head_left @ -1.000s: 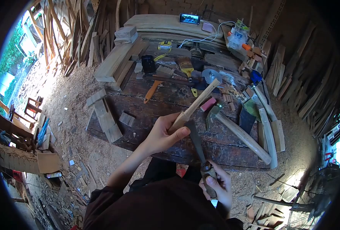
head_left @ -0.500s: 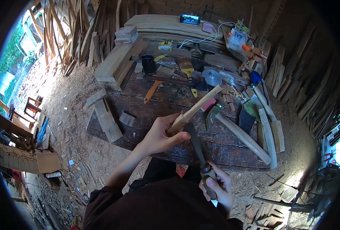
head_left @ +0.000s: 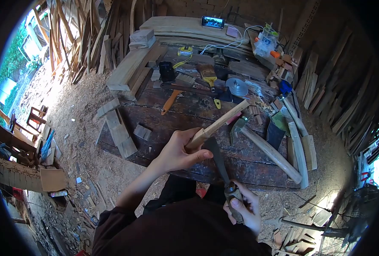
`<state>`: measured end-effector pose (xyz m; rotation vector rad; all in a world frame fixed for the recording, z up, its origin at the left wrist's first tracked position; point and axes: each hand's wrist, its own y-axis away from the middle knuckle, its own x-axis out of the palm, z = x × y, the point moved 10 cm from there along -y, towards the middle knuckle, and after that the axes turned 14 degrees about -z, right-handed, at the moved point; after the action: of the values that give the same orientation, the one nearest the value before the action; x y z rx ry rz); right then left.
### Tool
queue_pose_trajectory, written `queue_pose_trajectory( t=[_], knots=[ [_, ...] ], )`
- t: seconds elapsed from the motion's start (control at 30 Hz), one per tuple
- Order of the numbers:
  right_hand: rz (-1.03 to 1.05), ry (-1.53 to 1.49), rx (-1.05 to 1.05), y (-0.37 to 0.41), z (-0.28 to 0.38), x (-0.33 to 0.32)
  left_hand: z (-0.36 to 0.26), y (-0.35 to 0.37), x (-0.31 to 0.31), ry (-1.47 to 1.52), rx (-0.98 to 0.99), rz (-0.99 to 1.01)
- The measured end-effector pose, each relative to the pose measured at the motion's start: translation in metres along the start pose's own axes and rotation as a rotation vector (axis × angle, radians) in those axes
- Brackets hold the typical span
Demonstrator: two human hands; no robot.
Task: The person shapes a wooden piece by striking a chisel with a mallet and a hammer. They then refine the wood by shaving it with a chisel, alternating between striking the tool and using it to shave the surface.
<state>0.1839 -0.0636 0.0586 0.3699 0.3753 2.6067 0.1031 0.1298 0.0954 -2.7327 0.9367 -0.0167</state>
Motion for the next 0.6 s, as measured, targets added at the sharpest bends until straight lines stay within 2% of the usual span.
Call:
queue_pose_trajectory(
  t=[0.2, 0.37, 0.47, 0.6],
  knots=[
    [-0.004, 0.003, 0.019, -0.001, 0.004, 0.000, -0.001, -0.001, -0.001, 0.002, 0.014, -0.018],
    [-0.067, -0.009, 0.113, -0.001, 0.004, -0.003, -0.002, 0.000, -0.001, -0.260, 0.119, 0.036],
    [-0.056, 0.079, 0.091, -0.006, -0.003, -0.006, -0.001, 0.000, -0.002, -0.268, 0.105, 0.010],
    [-0.020, 0.019, 0.087, -0.007, -0.005, 0.008, 0.001, 0.002, -0.008, -0.249, 0.087, -0.019]
  ],
)
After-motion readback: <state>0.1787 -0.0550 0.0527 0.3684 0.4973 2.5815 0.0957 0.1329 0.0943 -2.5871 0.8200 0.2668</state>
